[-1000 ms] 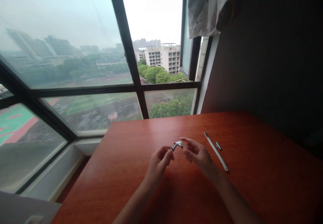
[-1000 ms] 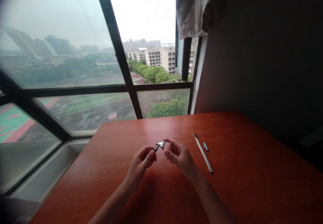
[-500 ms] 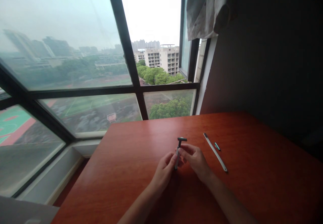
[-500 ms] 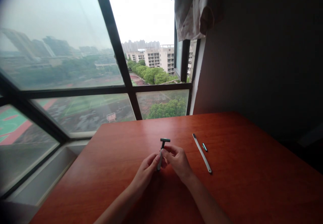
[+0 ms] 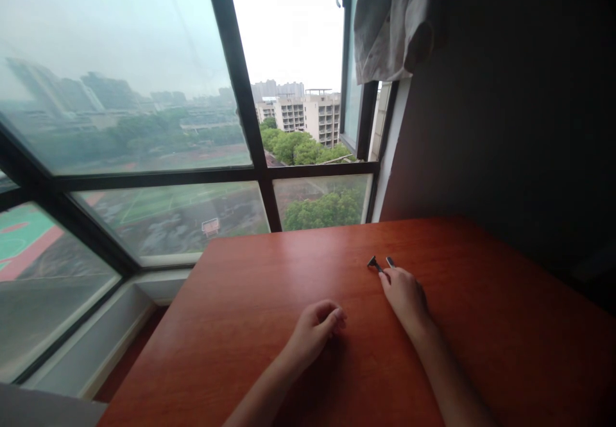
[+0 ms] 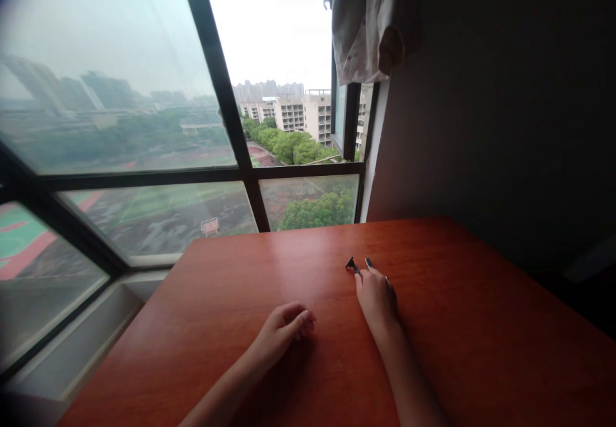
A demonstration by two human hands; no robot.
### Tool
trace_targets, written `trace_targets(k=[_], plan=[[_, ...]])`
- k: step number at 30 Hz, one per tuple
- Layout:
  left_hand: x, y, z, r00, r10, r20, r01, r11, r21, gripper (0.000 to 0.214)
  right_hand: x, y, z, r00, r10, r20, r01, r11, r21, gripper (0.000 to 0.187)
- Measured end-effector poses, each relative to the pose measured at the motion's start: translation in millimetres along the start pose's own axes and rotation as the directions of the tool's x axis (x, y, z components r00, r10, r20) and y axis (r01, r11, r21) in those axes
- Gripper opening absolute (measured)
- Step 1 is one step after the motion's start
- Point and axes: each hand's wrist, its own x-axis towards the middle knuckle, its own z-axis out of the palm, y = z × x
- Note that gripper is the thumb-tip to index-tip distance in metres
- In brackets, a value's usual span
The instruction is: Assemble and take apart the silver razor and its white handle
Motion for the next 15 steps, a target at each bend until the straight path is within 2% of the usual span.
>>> trace_targets(k=[6, 15], plan=[[-0.7, -1.1, -0.1, 1.0, 0.016, 0.01, -0.016, 1.0, 0.022, 0.038, -1.2, 0.0, 4.4, 1.0, 0.018, 0.025, -0.015, 0.996, -0.088, 0.021], [-0.9, -3.2, -0.7, 0.999, 0.047, 0.027, -0.048, 0.997, 0.06, 0.036, -3.3, -2.1, 3.2, 1.0, 0.005, 0.027, -0.002, 0.994, -0.113, 0.019]])
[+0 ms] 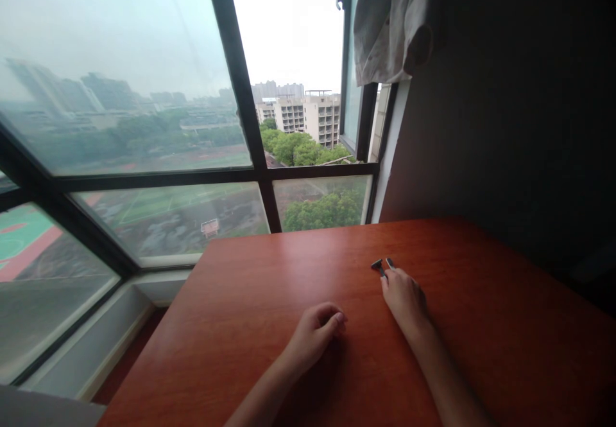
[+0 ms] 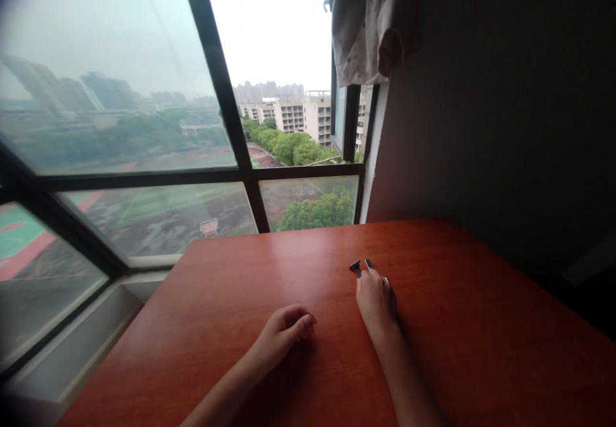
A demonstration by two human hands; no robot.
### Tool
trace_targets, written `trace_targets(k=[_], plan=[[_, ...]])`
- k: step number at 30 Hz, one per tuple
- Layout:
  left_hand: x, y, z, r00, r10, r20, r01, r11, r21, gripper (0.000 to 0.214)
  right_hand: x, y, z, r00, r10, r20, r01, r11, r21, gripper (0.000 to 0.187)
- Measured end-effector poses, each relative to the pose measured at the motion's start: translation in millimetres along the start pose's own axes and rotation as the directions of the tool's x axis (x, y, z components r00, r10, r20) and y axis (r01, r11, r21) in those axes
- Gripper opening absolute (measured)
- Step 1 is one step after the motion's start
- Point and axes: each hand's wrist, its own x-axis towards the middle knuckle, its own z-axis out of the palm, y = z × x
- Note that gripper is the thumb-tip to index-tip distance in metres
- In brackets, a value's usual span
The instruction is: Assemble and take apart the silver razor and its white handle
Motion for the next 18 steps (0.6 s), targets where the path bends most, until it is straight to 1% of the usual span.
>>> trace_targets(k=[9, 14, 16, 18], plan=[[-1, -2, -1.7, 1.0, 0.015, 0.003, -0.015, 0.999, 0.047, 0.032, 1, 1, 2, 1.0, 0.01, -0.009, -0.01, 1.0, -0.005, 0.02], [0, -3, -2.2, 0.999, 0.032, -0.013, -0.031, 0.998, 0.055, 0.032, -3, -2, -3, 0.997, 0.018, -0.081, -0.017, 1.0, 0.017, 0.021], [0, -4, -1.9, 0.999, 0.04, -0.031, -0.038, 0.998, 0.052, 0.032, -5, -7, -4, 0.992, 0.0, -0.124, 0.008, 0.998, 0.067, 0.021], [1, -5, -2.3, 0.998, 0.044, -0.052, -0.041, 0.998, 0.056, 0.03, -9, -17, -3, 0.986, -0.06, -0.156, 0.085, 0.983, 0.162, 0.023]])
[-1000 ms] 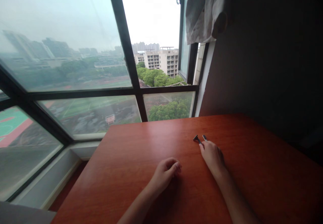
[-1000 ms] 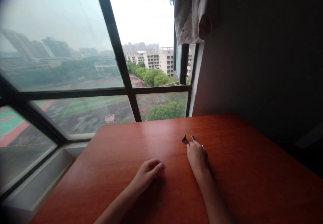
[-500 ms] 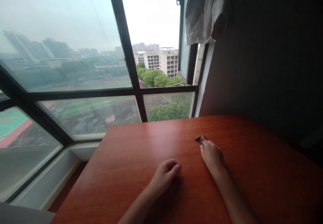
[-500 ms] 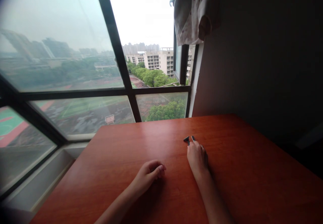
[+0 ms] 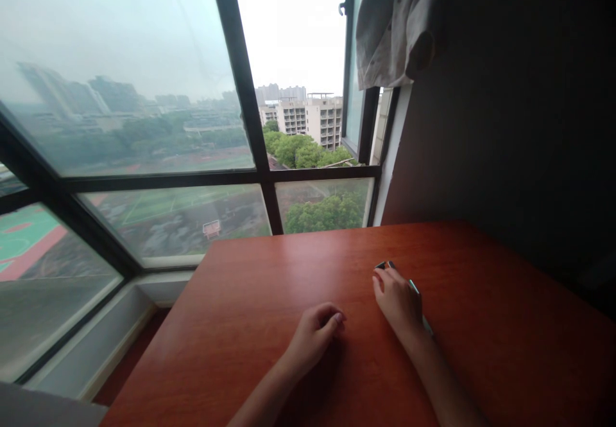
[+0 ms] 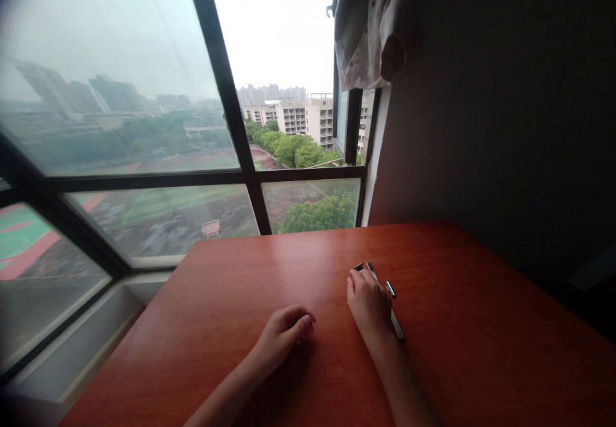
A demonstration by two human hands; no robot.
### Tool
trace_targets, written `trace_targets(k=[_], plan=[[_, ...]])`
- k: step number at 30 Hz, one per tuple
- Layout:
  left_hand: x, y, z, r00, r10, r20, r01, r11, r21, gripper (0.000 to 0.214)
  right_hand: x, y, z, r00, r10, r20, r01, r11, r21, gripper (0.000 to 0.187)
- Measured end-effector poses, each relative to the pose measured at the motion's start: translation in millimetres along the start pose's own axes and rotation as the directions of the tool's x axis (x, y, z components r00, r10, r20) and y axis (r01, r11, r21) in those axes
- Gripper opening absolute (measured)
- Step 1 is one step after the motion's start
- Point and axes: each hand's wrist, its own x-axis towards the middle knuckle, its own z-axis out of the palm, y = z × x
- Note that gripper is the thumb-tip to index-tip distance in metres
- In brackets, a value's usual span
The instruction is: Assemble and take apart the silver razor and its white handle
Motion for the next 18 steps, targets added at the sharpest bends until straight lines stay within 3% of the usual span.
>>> trace_targets(k=[4, 8, 11, 18], plan=[[3, 4, -5.2, 0.995, 0.062, -0.083, -0.053, 0.993, 0.102, 0.024, -12, -27, 11, 0.975, -0.216, 0.059, 0.187, 0.928, 0.322, 0.027], [5, 8, -13.9, 0.971, 0.175, -0.164, -0.133, 0.963, 0.236, 0.021, -27, -50, 19, 0.923, -0.368, 0.112, 0.256, 0.806, 0.534, 0.029], [6, 5, -17.8, 0.963, 0.23, -0.143, -0.181, 0.939, 0.294, 0.019, -33, -59, 20, 0.898, -0.411, 0.159, 0.25, 0.772, 0.584, 0.032], [8, 0, -19.5, 0.97, 0.239, -0.041, -0.205, 0.9, 0.385, 0.025, -32, -59, 20, 0.882, -0.416, 0.224, 0.233, 0.795, 0.56, 0.031]])
